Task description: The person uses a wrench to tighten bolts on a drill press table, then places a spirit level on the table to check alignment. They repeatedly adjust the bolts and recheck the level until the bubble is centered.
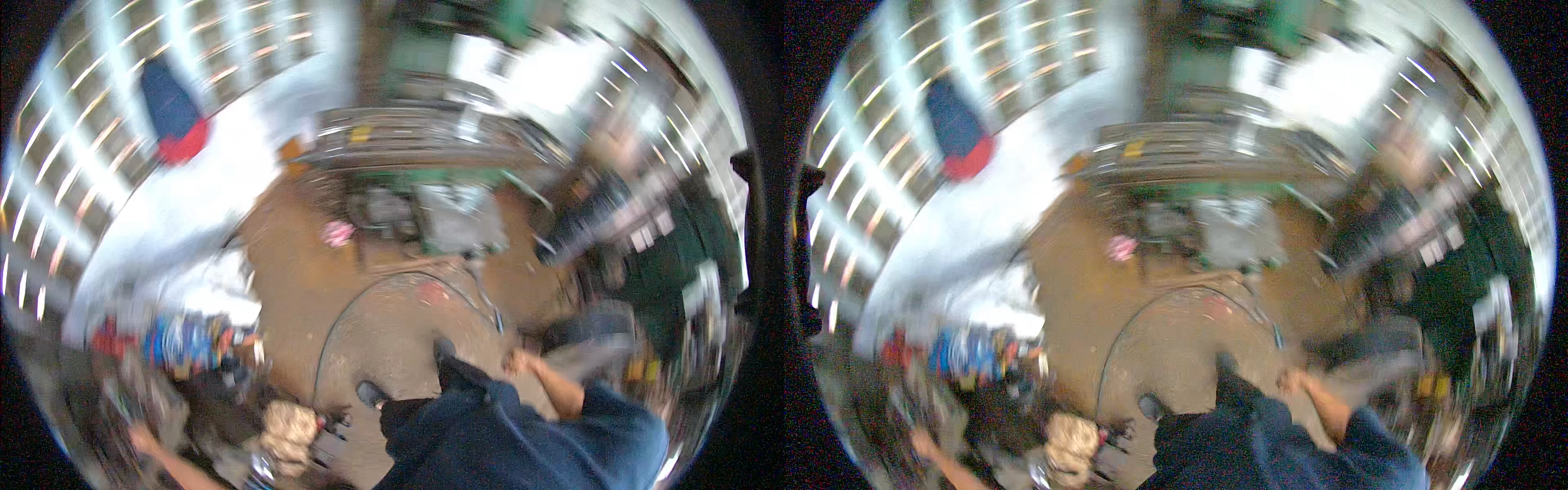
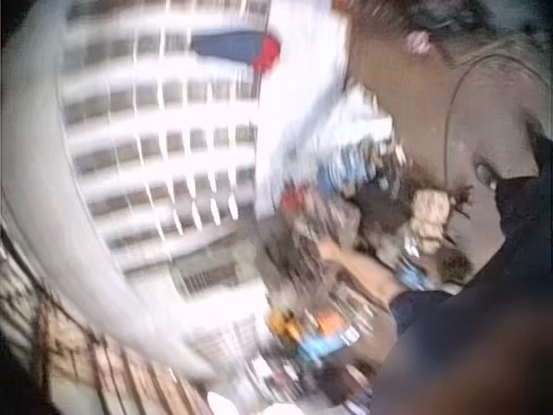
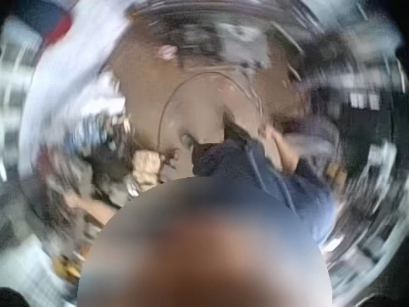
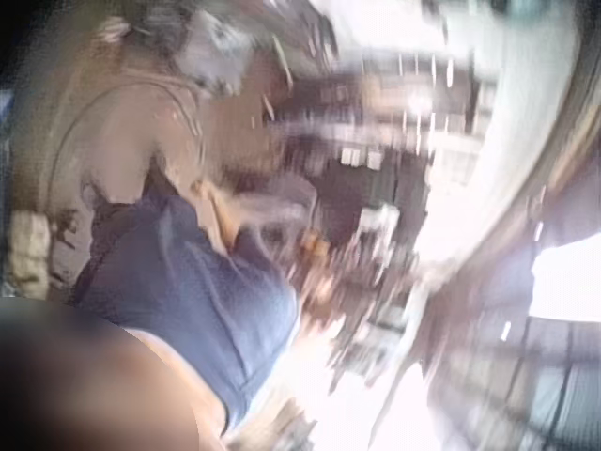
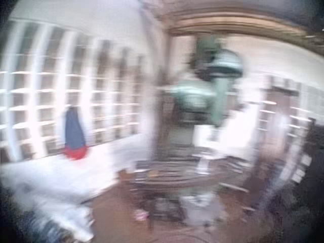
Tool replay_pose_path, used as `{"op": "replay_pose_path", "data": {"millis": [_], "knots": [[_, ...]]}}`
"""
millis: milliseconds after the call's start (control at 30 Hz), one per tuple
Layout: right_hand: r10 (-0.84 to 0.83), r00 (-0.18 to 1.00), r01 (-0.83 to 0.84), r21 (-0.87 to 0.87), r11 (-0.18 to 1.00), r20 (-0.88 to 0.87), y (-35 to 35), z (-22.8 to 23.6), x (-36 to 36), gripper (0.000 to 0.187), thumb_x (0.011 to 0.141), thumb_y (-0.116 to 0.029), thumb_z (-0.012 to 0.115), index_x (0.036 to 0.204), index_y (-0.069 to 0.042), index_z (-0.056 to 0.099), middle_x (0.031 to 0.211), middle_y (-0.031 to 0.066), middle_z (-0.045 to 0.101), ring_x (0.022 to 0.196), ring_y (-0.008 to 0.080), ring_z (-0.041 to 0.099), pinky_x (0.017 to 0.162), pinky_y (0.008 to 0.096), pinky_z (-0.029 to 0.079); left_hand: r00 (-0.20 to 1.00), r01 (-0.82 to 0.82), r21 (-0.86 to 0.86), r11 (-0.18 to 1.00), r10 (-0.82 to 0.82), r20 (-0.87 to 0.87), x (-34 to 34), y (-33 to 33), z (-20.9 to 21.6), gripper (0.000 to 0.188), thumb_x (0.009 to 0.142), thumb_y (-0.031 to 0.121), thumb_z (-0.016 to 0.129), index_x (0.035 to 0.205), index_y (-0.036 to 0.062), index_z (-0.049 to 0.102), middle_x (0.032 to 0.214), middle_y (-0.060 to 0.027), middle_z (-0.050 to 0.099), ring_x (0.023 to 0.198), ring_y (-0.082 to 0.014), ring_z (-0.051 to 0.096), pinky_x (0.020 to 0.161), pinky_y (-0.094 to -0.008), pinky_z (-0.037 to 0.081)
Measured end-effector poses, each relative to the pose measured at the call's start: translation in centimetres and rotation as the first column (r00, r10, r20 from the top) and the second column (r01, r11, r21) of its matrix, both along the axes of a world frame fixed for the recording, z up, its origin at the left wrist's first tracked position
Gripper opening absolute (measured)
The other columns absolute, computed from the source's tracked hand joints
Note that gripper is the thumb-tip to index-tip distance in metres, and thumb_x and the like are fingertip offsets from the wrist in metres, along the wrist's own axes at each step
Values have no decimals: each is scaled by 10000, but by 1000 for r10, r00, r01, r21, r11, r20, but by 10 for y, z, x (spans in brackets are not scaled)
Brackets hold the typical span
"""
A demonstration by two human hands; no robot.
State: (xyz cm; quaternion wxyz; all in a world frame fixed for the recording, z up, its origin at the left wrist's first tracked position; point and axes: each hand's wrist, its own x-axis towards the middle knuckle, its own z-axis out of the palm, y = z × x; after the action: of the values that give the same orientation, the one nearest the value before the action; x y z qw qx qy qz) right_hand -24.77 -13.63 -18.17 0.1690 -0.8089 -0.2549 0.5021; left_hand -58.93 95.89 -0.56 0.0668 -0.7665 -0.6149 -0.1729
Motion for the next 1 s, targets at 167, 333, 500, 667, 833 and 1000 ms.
{"op": "replay_pose_path", "data": {"millis": [167, 333, 500, 667, 833, 1000], "knots": [[-771, 613, 765, -112, 634, -175, 56, 20, -31, 262, 788, -50, 645, 1040, 13, 673, 842, 97, 704, 693, 203, 679, 563, 346, 553, 979, -133, 403, 906, 56, 196, -36, -7, 76, 439, 920, 397, 689, 1029, -26, 725, 919, -231, 724, 813, -377, 691, 725, -479, 541], [-809, 555, 806, -117, 581, -195, 106, 32, -38, 174, 735, -135, 656, 900, -122, 712, 686, 31, 664, 587, 165, 645, 524, 327, 532, 734, 236, 663, 710, -578, 358, 103, -60, 176, 305, 934, 235, 677, 1019, -57, 706, 885, -237, 711, 812, -400, 686, 716, -495, 538], [-811, 584, 795, 186, 577, 24, 115, 23, -35, 260, 733, -113, 636, 978, -40, 683, 788, 81, 712, 663, 196, 681, 539, 338, 540, 627, 577, 308, 757, -652, 427, 319, -130, 220, 405, 1012, 256, 599, 1247, -72, 631, 1240, -229, 663, 1121, -305, 640, 1004, -388, 479], [-918, 359, 932, 113, 344, -168, 105, -3, -49, 227, 812, -92, 598, 1005, 10, 659, 784, 110, 695, 684, 216, 665, 580, 348, 534, -4, 953, 261, 155, -853, 522, 559, -285, 203, 360, 992, 187, 608, 1251, -62, 630, 1179, -197, 686, 1085, -282, 632, 1001, -379, 454], [-978, 141, 990, 5, 142, -153, 69, -57, -83, 236, 939, -228, 611, 989, -7, 677, 811, 74, 677, 675, 198, 634, 604, 372, 529, -89, 968, 234, 87, -755, 650, 739, -451, 210, 337, 935, 140, 679, 1192, -79, 663, 1132, -196, 716, 1059, -244, 660, 965, -364, 484], [-958, 217, 975, -7, 222, -185, 25, -98, -111, 293, 949, -276, 581, 951, -9, 701, 898, 147, 729, 747, 274, 699, 621, 376, 548, -65, 972, 222, 74, -825, 562, 883, -558, 219, 328, 885, 192, 732, 1124, -31, 717, 1081, -253, 719, 1035, -339, 699, 930, -413, 502]]}}
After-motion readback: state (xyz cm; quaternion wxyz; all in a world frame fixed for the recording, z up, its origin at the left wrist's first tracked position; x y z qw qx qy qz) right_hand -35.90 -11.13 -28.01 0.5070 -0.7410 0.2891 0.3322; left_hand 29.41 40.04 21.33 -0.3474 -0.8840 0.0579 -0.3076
